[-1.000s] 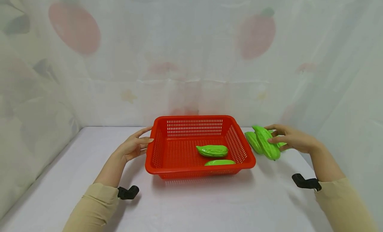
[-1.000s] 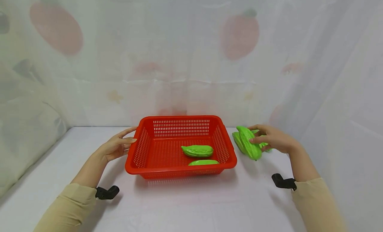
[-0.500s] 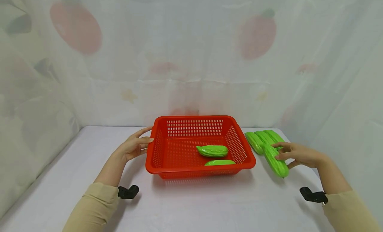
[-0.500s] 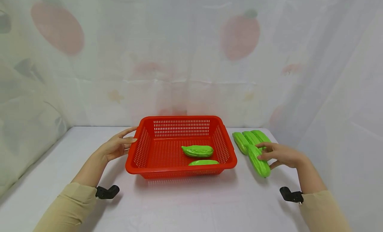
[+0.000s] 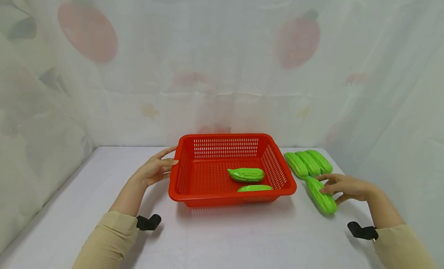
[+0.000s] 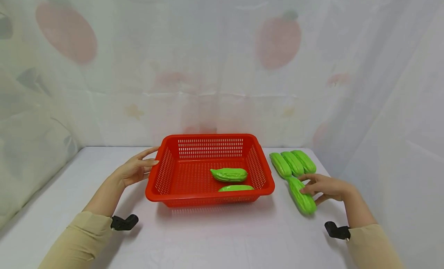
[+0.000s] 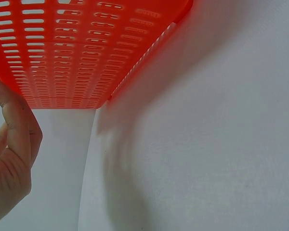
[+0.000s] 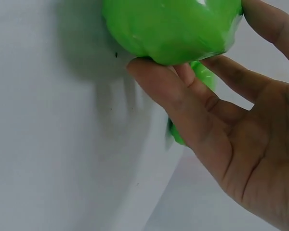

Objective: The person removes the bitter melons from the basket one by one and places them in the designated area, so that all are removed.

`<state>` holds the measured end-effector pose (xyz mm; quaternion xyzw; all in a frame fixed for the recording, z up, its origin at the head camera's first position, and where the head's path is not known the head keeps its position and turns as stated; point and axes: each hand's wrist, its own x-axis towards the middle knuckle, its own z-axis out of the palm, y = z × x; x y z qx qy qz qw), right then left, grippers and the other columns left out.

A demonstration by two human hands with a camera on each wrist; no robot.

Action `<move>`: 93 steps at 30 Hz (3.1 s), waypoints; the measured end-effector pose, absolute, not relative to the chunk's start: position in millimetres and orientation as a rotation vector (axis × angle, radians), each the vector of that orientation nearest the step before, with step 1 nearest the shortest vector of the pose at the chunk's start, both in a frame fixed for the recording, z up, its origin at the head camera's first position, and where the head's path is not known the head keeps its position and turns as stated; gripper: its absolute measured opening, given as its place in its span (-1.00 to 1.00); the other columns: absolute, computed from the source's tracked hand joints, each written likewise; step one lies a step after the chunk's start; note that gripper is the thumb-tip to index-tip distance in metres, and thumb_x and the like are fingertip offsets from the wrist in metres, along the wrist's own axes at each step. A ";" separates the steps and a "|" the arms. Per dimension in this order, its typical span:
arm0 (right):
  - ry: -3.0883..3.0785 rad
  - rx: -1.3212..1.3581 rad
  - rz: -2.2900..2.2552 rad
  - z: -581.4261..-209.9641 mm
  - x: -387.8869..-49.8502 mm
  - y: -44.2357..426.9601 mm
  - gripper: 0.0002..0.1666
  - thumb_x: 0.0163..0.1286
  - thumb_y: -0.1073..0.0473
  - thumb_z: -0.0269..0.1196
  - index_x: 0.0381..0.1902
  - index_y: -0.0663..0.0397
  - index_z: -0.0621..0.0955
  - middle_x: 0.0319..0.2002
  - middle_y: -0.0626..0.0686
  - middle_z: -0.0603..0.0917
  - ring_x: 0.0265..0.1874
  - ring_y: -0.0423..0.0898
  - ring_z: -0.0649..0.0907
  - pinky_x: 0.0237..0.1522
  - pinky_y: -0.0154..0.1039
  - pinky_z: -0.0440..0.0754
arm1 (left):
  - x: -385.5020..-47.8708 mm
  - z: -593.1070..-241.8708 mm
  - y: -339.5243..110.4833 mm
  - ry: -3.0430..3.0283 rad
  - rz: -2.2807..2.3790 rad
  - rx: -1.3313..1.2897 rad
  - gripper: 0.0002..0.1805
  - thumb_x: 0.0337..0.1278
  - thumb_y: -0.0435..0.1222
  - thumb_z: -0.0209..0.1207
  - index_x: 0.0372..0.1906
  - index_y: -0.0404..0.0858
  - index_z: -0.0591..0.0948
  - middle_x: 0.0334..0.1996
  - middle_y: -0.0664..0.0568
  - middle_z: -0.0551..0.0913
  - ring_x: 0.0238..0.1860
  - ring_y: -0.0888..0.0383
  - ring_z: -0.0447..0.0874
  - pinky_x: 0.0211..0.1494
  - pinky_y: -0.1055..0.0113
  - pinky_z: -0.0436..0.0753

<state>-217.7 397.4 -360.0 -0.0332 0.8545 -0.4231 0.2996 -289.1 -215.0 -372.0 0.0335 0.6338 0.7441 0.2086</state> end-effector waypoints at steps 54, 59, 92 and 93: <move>2.264 -0.171 -1.094 -355.8 -219.9 403.5 -0.19 0.43 0.03 0.16 0.47 0.28 0.16 0.33 0.39 0.38 0.10 0.06 0.59 0.03 0.03 0.69 | -290.3 -373.4 -215.4 1.789 2.068 0.085 -0.16 0.30 -0.37 0.15 0.58 -0.06 0.02 -0.23 0.22 0.68 -0.30 0.28 0.74 -0.13 0.37 0.71; 2.307 -0.208 -1.100 -345.5 -223.2 403.3 -0.17 0.41 0.06 0.16 0.49 0.27 0.14 0.38 0.44 0.30 0.19 0.14 0.57 0.06 0.05 0.68 | -290.0 -373.1 -215.3 1.790 2.065 0.087 -0.16 0.31 -0.36 0.15 0.58 -0.06 0.02 -0.28 0.24 0.71 -0.30 0.27 0.75 -0.13 0.36 0.71; 2.549 -0.592 -1.068 -254.2 -269.0 310.3 -0.45 0.48 0.02 0.16 0.37 -0.12 0.37 0.35 0.16 0.44 0.24 0.14 0.58 0.14 0.01 0.67 | -289.8 -375.1 -213.5 1.770 2.067 0.106 -0.18 0.33 -0.36 0.13 0.58 -0.04 0.03 -0.28 0.23 0.73 -0.27 0.26 0.75 -0.11 0.35 0.70; 2.544 -0.603 -1.080 -253.3 -269.8 307.8 -0.45 0.48 0.02 0.15 0.38 -0.12 0.37 0.35 0.16 0.44 0.26 0.16 0.56 0.14 0.00 0.67 | -289.8 -375.1 -213.1 1.772 2.065 0.108 -0.18 0.33 -0.36 0.13 0.58 -0.04 0.03 -0.28 0.23 0.73 -0.27 0.25 0.75 -0.10 0.34 0.70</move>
